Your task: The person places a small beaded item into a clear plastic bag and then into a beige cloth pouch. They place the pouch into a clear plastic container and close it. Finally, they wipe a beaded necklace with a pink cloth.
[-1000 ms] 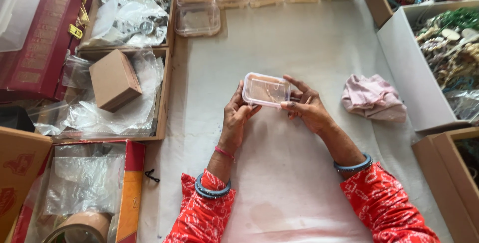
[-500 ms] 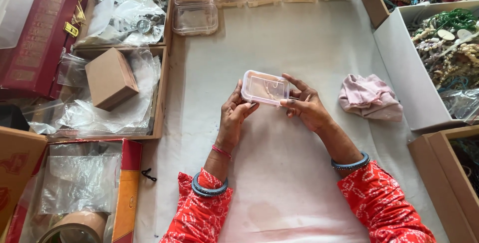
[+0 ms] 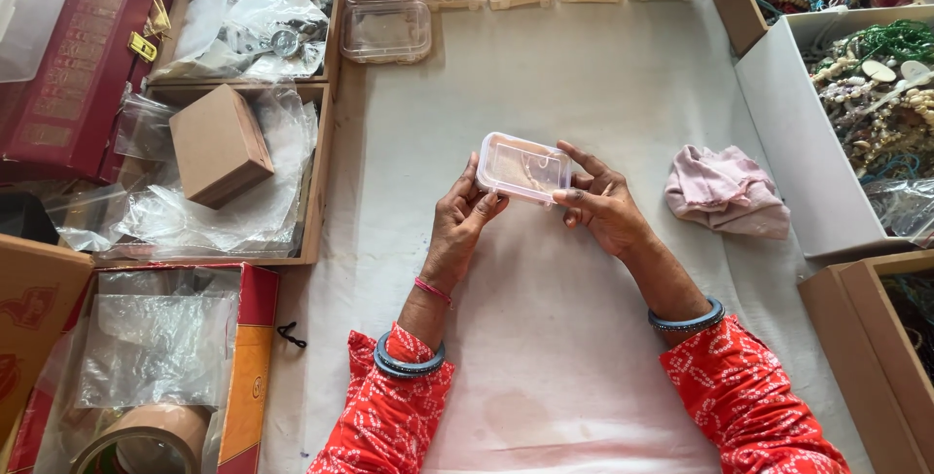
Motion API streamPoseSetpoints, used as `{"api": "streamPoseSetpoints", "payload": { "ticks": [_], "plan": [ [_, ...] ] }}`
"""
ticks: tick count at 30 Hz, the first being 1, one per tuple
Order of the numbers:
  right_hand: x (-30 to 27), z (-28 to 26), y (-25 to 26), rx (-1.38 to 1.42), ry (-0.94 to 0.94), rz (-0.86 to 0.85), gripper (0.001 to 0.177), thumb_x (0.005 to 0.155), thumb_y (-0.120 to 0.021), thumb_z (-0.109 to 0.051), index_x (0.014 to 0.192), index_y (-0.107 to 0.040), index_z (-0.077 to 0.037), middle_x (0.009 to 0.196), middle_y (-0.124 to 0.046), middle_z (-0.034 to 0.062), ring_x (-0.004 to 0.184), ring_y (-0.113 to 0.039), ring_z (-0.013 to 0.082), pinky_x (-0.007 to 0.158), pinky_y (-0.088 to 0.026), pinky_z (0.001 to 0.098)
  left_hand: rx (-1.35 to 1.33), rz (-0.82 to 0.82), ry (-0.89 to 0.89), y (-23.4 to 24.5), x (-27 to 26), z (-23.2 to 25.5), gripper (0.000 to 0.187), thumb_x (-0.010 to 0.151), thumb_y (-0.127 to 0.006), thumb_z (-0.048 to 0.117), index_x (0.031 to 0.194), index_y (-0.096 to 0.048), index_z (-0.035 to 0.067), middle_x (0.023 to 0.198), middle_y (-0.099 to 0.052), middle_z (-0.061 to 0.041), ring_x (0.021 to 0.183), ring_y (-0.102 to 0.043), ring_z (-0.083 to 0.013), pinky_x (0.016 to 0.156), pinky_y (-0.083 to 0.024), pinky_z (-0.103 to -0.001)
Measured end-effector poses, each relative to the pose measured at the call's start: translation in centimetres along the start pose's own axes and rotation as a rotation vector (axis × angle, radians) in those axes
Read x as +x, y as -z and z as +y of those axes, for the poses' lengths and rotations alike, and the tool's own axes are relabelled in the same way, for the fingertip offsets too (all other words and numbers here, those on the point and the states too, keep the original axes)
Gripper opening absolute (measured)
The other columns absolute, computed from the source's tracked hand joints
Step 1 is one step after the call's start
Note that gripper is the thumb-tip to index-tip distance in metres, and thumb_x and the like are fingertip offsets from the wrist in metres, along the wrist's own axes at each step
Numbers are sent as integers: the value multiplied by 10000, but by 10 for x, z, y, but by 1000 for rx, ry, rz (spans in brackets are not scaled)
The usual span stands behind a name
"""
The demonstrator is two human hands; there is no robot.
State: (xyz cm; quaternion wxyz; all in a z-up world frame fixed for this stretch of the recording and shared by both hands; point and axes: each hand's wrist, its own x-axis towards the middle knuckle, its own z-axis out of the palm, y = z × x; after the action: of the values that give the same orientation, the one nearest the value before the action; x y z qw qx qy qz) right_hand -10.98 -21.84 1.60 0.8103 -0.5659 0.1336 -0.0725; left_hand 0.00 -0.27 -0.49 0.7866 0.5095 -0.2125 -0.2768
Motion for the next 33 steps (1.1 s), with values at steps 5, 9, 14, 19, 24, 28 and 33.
{"api": "streamPoseSetpoints", "payload": {
  "ticks": [5, 9, 14, 19, 24, 28, 33],
  "plan": [
    [1, 1, 1, 8, 5, -4, 826, 839, -754, -17, 1587, -405, -48, 1113, -711, 156, 857, -672, 118, 579, -572, 245, 21, 1, -54, 2, 1, -5, 679, 1014, -616, 85, 1599, -283, -6, 1371, -638, -123, 1244, -634, -172, 1094, -554, -373],
    [0, -1, -1, 8, -2, 1, 828, 835, -751, -13, 1587, -404, -44, 1109, -706, 161, 857, -675, 121, 577, -572, 245, 19, 15, -53, 5, 3, -13, 674, 1017, -623, 76, 1602, -299, -10, 1340, -646, -148, 1216, -641, -180, 1081, -562, -374],
    [-2, 2, 1, -2, 6, 5, 828, 836, -743, -15, 1589, -398, -27, 1111, -704, 178, 860, -691, 136, 570, -571, 242, 20, 19, -57, -1, 0, 0, 666, 1008, -617, 72, 1585, -299, -31, 1397, -616, -139, 1227, -647, -184, 1075, -564, -373],
    [0, 1, 0, 5, 0, 10, 822, 849, -748, -38, 1588, -390, -27, 1149, -707, 170, 873, -690, 133, 576, -574, 230, -37, 27, -29, 1, -3, -2, 724, 978, -648, 96, 1593, -291, -39, 1441, -601, -139, 1295, -618, -184, 1087, -554, -362],
    [0, -2, -6, -22, 10, 18, 838, 844, -771, -65, 1589, -389, -35, 1177, -703, 162, 906, -690, 139, 580, -576, 226, 35, -25, -111, -6, -1, -7, 864, 961, -722, 107, 1646, -208, -2, 1436, -573, -186, 1246, -628, -233, 1050, -539, -371],
    [-3, -3, -11, -103, 12, 33, 860, 822, -792, -88, 1581, -388, -53, 1193, -706, 154, 932, -694, 133, 592, -584, 220, -51, 4, 48, -15, -4, 5, 954, 938, -707, 150, 1655, -80, 93, 1368, -605, -179, 1122, -711, -242, 919, -626, -375],
    [-4, -1, -15, -172, 49, 23, 869, 814, -813, -89, 1577, -401, -38, 1197, -708, 158, 927, -684, 125, 598, -576, 216, -101, 36, 55, -11, -3, -7, 951, 931, -717, 150, 1660, -109, 99, 1339, -621, -185, 1092, -714, -258, 896, -648, -369]
  ]
}}
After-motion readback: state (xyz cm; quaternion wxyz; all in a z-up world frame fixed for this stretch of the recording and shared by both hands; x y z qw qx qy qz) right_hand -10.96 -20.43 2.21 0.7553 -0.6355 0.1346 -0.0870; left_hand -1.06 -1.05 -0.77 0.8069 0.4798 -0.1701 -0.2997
